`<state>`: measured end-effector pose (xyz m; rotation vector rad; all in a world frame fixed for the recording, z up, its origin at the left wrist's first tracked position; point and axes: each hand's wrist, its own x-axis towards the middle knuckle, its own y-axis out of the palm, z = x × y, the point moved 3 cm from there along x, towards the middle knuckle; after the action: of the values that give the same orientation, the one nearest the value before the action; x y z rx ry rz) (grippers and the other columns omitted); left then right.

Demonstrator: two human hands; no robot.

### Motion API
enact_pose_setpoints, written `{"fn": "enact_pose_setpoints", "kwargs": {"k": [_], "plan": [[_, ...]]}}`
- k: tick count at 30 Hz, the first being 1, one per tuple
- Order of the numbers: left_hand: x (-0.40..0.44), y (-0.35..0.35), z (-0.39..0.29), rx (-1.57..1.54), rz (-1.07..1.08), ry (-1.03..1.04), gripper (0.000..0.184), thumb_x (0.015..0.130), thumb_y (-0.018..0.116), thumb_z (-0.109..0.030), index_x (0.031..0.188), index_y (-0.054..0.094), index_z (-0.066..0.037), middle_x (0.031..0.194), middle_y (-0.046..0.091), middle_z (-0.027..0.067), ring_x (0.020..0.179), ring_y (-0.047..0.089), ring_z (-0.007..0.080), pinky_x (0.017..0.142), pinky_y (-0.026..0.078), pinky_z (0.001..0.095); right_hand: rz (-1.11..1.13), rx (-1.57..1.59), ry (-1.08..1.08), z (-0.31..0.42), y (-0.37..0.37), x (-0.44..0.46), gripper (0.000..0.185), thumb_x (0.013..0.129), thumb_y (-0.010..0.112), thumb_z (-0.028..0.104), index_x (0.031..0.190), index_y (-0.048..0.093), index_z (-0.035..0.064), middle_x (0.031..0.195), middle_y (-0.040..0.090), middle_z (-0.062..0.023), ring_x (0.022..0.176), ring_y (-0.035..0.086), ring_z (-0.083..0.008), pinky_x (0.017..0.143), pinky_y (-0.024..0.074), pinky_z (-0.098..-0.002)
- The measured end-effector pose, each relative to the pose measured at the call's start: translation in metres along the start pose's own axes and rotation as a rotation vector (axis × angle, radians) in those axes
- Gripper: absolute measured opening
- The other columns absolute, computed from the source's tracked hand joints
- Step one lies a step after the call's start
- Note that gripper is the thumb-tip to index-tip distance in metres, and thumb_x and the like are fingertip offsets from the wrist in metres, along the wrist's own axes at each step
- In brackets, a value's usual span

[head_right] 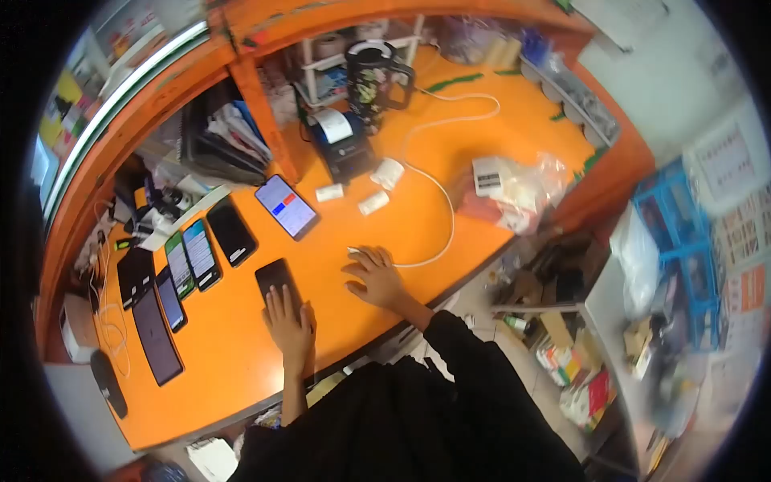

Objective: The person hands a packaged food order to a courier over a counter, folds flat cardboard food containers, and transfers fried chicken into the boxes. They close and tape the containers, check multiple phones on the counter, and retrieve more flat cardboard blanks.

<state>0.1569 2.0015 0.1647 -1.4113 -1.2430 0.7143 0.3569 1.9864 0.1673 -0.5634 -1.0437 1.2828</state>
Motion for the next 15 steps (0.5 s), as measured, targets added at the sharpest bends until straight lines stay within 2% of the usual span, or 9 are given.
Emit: {"fn": "enact_pose_setpoints", "kwargs": {"k": [5, 7, 11, 13, 14, 15], "plan": [[0.014, 0.001, 0.016, 0.067, -0.038, -0.027, 0.046, 0.078, 0.036, -0.033, 0.118, 0.032, -0.009, 0.124, 0.024, 0.0141, 0.115, 0.021, 0.0282, 0.090, 0.014, 0.0478, -0.016, -0.001, -0.050, 0.002, 0.002, -0.003, 0.026, 0.067, 0.054, 0.029, 0.089, 0.052, 0.0148, 0.105, 0.040, -0.0050, 0.106, 0.031, -0.0226, 0.088, 0.0199, -0.0439], [0.028, 0.005, 0.031, 0.048, -0.108, -0.089, 0.047, 0.078, 0.035, -0.033, 0.118, 0.030, -0.010, 0.125, 0.023, 0.0139, 0.115, 0.021, 0.0284, 0.089, 0.013, 0.0501, -0.053, -0.020, -0.069, 0.002, 0.007, -0.005, 0.026, 0.067, 0.053, 0.028, 0.089, 0.052, 0.0134, 0.105, 0.040, -0.0058, 0.105, 0.031, -0.0253, 0.087, 0.0212, -0.0443], [0.035, 0.016, 0.047, 0.088, -0.123, -0.122, 0.046, 0.079, 0.035, -0.035, 0.118, 0.031, -0.011, 0.125, 0.023, 0.0124, 0.115, 0.021, 0.0259, 0.088, 0.013, 0.0514, -0.245, 0.026, -0.071, -0.001, 0.016, -0.017, 0.018, 0.065, 0.055, 0.021, 0.079, 0.054, 0.0103, 0.103, 0.040, -0.0096, 0.102, 0.031, -0.0314, 0.086, 0.0237, -0.0446], [0.029, 0.012, 0.048, -0.016, -0.328, -0.004, 0.032, 0.079, 0.040, -0.027, 0.105, 0.045, -0.008, 0.111, 0.042, 0.0125, 0.107, 0.034, 0.0280, 0.086, 0.019, 0.0484, -0.258, 0.113, -0.057, 0.009, 0.012, -0.041, 0.016, 0.066, 0.055, 0.020, 0.079, 0.055, 0.0103, 0.101, 0.041, -0.0104, 0.103, 0.031, -0.0308, 0.087, 0.0225, -0.0446], [0.018, -0.004, 0.032, -0.103, -0.447, 0.116, 0.024, 0.078, 0.043, -0.022, 0.094, 0.051, -0.005, 0.102, 0.048, 0.0129, 0.100, 0.039, 0.0306, 0.083, 0.025, 0.0442, -0.231, 0.157, -0.057, 0.018, 0.002, -0.059, 0.017, 0.067, 0.054, 0.020, 0.081, 0.055, 0.0105, 0.100, 0.041, -0.0108, 0.103, 0.031, -0.0300, 0.087, 0.0213, -0.0448], [0.006, -0.006, 0.026, -0.147, -0.477, 0.180, 0.020, 0.077, 0.045, -0.018, 0.087, 0.053, -0.002, 0.099, 0.049, 0.0133, 0.096, 0.041, 0.0319, 0.080, 0.030, 0.0411, -0.214, 0.163, -0.083, 0.025, -0.009, -0.082, 0.016, 0.067, 0.055, 0.019, 0.081, 0.055, 0.0104, 0.100, 0.042, -0.0109, 0.103, 0.032, -0.0293, 0.087, 0.0216, -0.0451]]}}
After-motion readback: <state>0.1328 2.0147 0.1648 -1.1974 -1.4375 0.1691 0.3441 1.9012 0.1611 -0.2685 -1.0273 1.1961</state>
